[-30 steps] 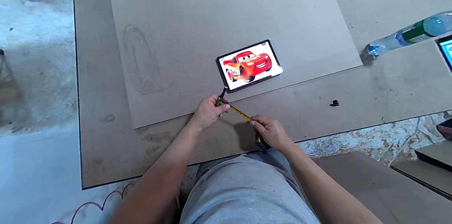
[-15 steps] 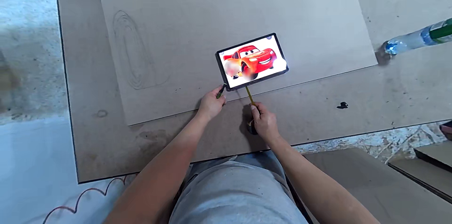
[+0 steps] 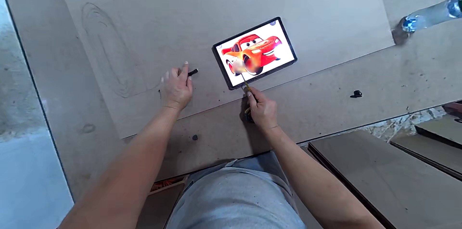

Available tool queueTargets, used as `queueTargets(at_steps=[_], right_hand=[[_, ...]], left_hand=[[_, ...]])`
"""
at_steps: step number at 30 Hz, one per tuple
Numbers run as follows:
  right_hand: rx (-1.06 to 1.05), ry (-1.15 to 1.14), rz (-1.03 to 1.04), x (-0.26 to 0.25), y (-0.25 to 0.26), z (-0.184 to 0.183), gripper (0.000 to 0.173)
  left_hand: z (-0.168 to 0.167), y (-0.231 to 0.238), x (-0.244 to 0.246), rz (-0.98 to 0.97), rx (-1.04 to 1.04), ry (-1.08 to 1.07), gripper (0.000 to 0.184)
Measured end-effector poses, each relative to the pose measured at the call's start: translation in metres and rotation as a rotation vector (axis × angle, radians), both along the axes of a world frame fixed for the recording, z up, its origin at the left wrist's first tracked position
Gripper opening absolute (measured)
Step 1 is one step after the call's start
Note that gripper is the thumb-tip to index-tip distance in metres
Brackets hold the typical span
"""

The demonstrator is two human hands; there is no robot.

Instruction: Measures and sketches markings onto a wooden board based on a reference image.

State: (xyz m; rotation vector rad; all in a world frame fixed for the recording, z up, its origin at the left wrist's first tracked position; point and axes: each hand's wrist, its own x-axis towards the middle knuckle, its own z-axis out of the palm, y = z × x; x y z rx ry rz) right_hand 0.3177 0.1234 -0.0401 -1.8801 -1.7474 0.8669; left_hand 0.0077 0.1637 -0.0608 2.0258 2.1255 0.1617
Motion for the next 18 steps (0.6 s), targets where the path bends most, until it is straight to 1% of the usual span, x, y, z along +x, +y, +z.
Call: queueTargets(at_steps=[3, 7, 12, 18], right_hand=[[0.048, -0.044, 0.003, -0.0026, -0.0015, -0.0021, 0.031], [0.071, -0.044, 0.023, -0.0029, 0.0008, -0.0043, 0.033], [0.063, -0.051, -0.001, -0.0068, 0.0018, -0.0034, 0.032], [0.056, -0.027, -0.030, -0.0093, -0.0004, -0.0042, 0.034]], left_hand=[[-0.0063, 0.0015, -0.0029, -0.030, 0.037, 0.027, 0.057], [-0.0054, 0.0014, -0.0036, -0.032, 0.046, 0.021, 0.057], [-0.0021, 0.0018, -0.0022, -0.051, 0.041, 0.021, 0.058], [-0.0062, 0.0002, -0.0034, -0.052, 0.062, 0.030, 0.059]])
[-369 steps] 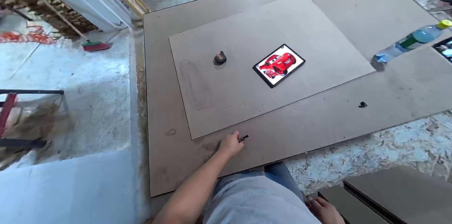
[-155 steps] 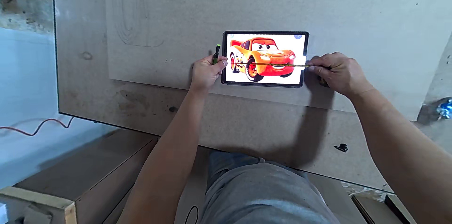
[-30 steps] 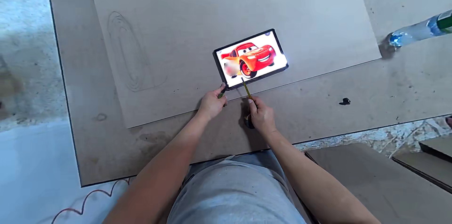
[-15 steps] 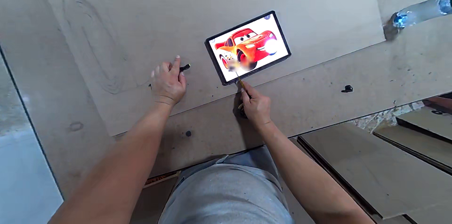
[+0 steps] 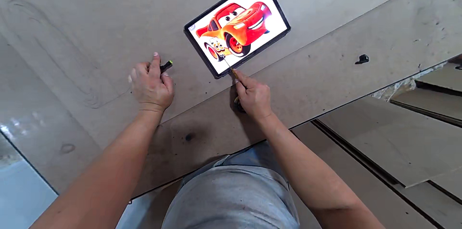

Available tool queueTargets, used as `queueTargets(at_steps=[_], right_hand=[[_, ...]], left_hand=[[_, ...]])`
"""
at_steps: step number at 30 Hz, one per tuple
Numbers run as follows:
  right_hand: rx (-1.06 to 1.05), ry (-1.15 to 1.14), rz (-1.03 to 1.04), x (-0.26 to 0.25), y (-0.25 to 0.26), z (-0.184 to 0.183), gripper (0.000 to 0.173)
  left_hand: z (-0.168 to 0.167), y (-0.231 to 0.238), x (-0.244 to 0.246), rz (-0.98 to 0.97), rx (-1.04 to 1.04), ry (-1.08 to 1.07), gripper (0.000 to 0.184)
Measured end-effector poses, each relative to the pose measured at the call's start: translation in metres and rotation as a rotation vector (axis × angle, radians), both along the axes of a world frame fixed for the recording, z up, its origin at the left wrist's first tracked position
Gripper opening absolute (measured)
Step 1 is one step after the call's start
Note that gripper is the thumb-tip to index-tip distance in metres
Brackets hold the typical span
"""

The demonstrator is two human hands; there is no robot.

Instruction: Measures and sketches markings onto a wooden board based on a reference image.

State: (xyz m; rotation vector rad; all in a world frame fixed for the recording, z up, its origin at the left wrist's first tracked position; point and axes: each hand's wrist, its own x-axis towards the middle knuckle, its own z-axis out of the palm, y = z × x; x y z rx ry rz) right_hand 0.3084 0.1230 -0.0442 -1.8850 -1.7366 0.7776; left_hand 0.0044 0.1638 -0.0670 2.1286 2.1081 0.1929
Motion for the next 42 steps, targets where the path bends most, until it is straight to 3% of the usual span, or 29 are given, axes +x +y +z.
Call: queueTargets(at_steps=[42], right_hand=[[-0.082, 0.006, 0.056, 0.0053, 0.0031, -0.0011, 0.036]], left_hand=[[-0.0022, 0.0008, -0.0022, -0.001, 0.024, 0.003, 0.058]])
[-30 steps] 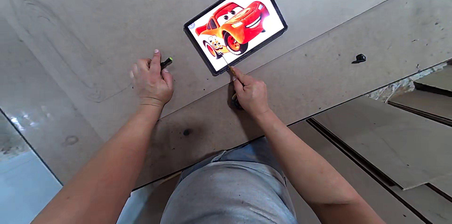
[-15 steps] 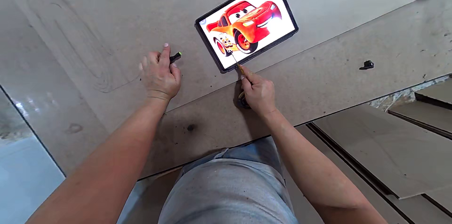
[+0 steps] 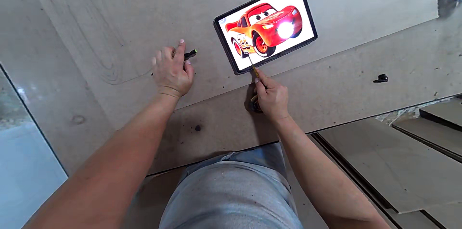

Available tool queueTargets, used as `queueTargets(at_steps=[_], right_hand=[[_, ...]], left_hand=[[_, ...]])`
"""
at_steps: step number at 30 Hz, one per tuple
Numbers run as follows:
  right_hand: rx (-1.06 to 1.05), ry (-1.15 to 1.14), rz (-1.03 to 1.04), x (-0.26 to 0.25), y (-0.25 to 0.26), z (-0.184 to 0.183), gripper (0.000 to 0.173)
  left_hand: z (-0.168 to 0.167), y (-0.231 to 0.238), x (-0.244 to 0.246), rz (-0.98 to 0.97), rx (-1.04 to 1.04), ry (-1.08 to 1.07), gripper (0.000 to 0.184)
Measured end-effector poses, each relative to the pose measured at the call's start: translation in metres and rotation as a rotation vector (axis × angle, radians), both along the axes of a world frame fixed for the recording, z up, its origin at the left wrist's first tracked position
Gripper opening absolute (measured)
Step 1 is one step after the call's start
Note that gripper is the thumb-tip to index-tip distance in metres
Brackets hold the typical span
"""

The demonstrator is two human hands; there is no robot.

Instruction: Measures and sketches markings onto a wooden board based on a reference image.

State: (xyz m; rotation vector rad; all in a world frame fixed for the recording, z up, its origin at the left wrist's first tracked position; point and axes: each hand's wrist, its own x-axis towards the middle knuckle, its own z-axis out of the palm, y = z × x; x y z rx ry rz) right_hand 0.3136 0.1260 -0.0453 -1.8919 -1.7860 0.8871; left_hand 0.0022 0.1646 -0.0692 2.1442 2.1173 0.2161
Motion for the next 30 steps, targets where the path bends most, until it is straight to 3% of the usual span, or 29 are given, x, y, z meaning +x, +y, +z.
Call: queueTargets(at_steps=[23, 27, 30], right_hand=[[0.009, 0.012, 0.024, 0.004, 0.005, 0.001, 0.037], [-0.105, 0.178, 0.042, 0.025, -0.009, 0.025, 0.035], [-0.201, 0.203, 0.044, 0.063, -0.039, 0.036, 0.034]], left_hand=[[0.000, 0.006, 0.000, 0.009, 0.011, 0.003, 0.058], [0.006, 0.005, 0.004, 0.050, 0.012, -0.028, 0.056], [0.034, 0.011, 0.036, 0.174, -0.175, -0.169, 0.053]])
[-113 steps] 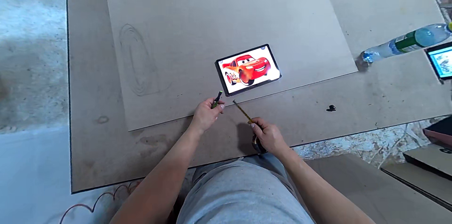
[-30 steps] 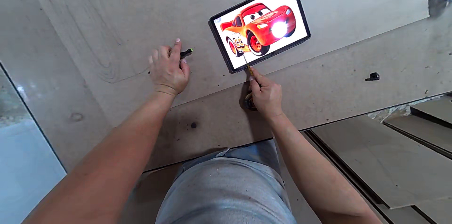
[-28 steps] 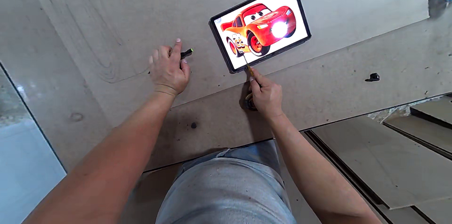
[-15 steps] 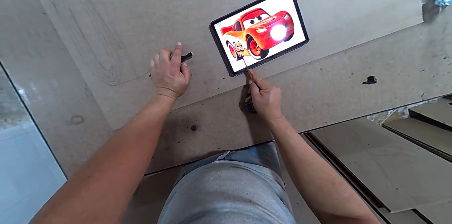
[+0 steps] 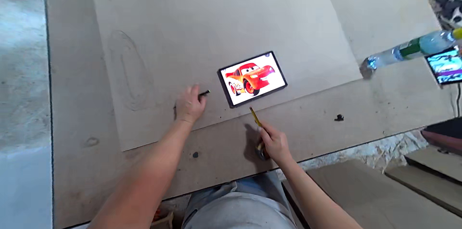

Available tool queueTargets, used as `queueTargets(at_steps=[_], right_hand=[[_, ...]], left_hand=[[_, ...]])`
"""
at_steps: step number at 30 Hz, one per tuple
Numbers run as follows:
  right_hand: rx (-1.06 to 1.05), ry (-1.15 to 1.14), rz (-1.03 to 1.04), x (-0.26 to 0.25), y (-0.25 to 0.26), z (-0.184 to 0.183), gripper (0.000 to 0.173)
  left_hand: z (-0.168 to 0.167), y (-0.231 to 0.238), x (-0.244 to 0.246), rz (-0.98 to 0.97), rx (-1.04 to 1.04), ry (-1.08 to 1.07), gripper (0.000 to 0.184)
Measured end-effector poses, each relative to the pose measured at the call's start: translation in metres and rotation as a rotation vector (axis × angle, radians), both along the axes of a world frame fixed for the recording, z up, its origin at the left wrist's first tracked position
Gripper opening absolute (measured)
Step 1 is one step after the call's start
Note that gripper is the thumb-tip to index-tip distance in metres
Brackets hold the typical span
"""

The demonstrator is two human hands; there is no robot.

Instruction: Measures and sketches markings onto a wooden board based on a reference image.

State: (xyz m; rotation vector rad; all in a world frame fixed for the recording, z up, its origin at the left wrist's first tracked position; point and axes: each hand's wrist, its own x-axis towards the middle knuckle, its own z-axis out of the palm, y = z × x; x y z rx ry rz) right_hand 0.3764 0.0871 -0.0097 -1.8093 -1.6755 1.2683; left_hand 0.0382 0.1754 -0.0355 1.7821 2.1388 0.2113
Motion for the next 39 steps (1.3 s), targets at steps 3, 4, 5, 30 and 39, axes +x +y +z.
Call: queueTargets(at_steps=[3, 4, 5, 30, 39], right_hand=[[-0.071, 0.006, -0.018, 0.041, -0.039, 0.004, 0.034], [-0.090, 0.019, -0.045, 0.052, -0.050, 0.007, 0.033], [-0.112, 0.040, -0.074, 0.062, -0.061, 0.010, 0.033], [-0.281, 0.176, 0.553, 0.026, 0.027, 0.013, 0.031], [-0.314, 0.036, 0.611, -0.166, 0.000, 0.024, 0.038]], left_hand=[[0.031, 0.011, 0.052, 0.125, -0.277, -0.213, 0.057], [0.035, 0.014, 0.068, 0.145, -0.334, -0.260, 0.057], [0.038, 0.016, 0.083, 0.167, -0.375, -0.287, 0.058], [0.084, -0.066, 0.078, -0.115, -0.591, -0.836, 0.026], [0.093, -0.105, -0.119, 0.304, -0.438, -0.775, 0.028]])
